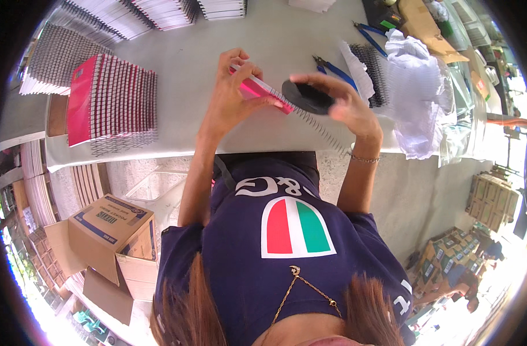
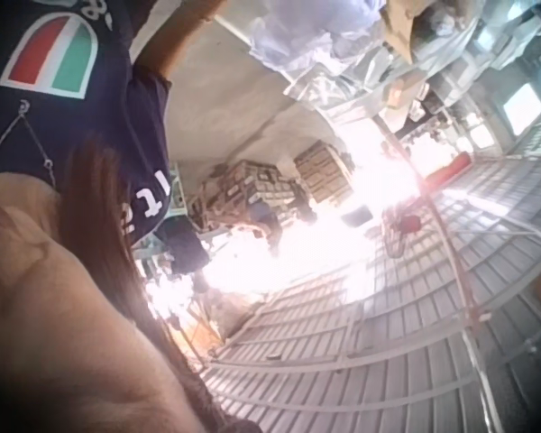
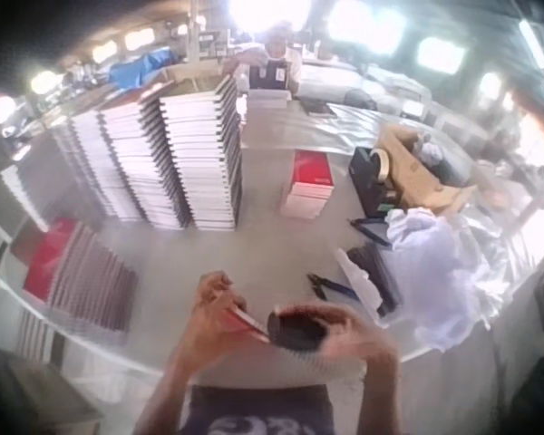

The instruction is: The person assembles spiral-bound notebooks by inserting a metal coil into the punched holes of a pink cover and pages. They use pliers to secure the coil ends and place the finished notebooks into a stack.

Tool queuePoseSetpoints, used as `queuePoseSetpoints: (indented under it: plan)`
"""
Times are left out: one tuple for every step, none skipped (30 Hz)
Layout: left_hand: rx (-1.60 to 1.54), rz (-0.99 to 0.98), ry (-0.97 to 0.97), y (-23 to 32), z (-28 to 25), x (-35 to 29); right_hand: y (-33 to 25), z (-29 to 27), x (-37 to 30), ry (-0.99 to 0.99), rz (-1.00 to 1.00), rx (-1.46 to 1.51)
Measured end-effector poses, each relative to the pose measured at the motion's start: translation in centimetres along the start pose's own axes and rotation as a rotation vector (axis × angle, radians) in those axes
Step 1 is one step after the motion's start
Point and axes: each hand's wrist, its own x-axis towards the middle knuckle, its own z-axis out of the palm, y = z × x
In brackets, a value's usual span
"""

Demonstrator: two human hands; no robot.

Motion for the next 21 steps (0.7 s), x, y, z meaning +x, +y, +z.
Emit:
queuePoseSetpoints:
  plan:
    - [-0.017, -0.009, -0.007, -0.2, 0.0, -0.1, -0.1, 0.1, 0.2, 0.044, 0.025, -0.133]
    - [-0.035, -0.019, -0.014, -0.5, 0.0, -0.1, -0.1, 0.3, 0.5, 0.088, 0.049, -0.266]
    - [-0.036, -0.023, -0.008, -0.6, -0.1, -0.3, 0.0, 0.6, 0.7, 0.131, 0.075, -0.393]
    - [-0.037, -0.027, -0.002, -0.7, -0.1, -0.4, 0.6, 0.5, 1.1, 0.06, -0.038, -0.109]
    - [-0.038, -0.03, 0.004, -0.7, -0.2, -0.5, 0.4, 0.7, 1.0, 0.07, 0.017, -0.199]
    - [-0.043, -0.033, 0.016, -0.7, -0.1, -0.5, -0.2, 1.1, 0.8, 0.083, 0.072, -0.292]
    - [-0.049, -0.036, 0.027, -0.7, -0.1, -0.5, -0.5, 1.3, 0.6, 0.096, 0.127, -0.385]
    - [-0.055, -0.039, 0.037, -0.7, -0.1, -0.6, 1.4, 0.6, 1.1, 0.177, 0.025, -0.378]
    - [-0.025, -0.014, 0.028, -0.9, -0.2, -0.4, 1.3, 0.5, 1.1, 0.122, -0.006, -0.39]
    - [0.006, 0.01, 0.019, -1.2, -0.3, -0.4, 1.1, 0.5, 0.9, 0.067, -0.037, -0.402]
    - [0.037, 0.034, 0.011, -1.5, -0.3, -0.4, 0.8, 0.4, 0.9, 0.012, -0.067, -0.413]
    - [-0.063, -0.007, 0.019, -1.9, 0.0, -0.6, 0.5, 0.8, 1.5, 0.136, 0.059, -0.424]
    - [-0.162, -0.048, 0.028, -2.5, 0.3, -0.7, 0.7, 0.8, 1.4, 0.103, 0.012, -0.386]
    - [-0.262, -0.088, 0.038, -2.9, 0.5, -0.7, 1.0, 0.8, 1.2, 0.07, -0.035, -0.348]
    - [-0.336, -0.102, 0.038, -3.0, 0.6, -0.7, 0.9, 1.1, 1.2, 0.034, -0.082, -0.309]
    - [-0.41, -0.116, 0.038, -3.1, 0.7, -0.7, -0.3, 1.8, 1.4, 0.13, 0.16, -0.324]
    - [-0.483, -0.13, 0.038, -3.1, 0.7, -0.8, 0.0, 1.7, 1.3, 0.094, 0.097, -0.259]
    - [-0.532, -0.168, 0.022, -3.3, 0.6, -0.7, 0.3, 1.5, 1.4, 0.06, 0.028, -0.199]
    - [-0.581, -0.206, 0.005, -3.4, 0.6, -0.6, 0.3, 1.2, 1.5, 0.024, -0.039, -0.139]
    - [-0.63, -0.244, -0.011, -3.7, 0.6, -0.6, -0.1, 0.9, 1.9, 0.038, 0.062, -0.283]
    - [-0.657, -0.241, -0.017, -4.1, 0.7, -0.7, 0.2, 0.8, 2.1, 0.055, -0.003, -0.241]
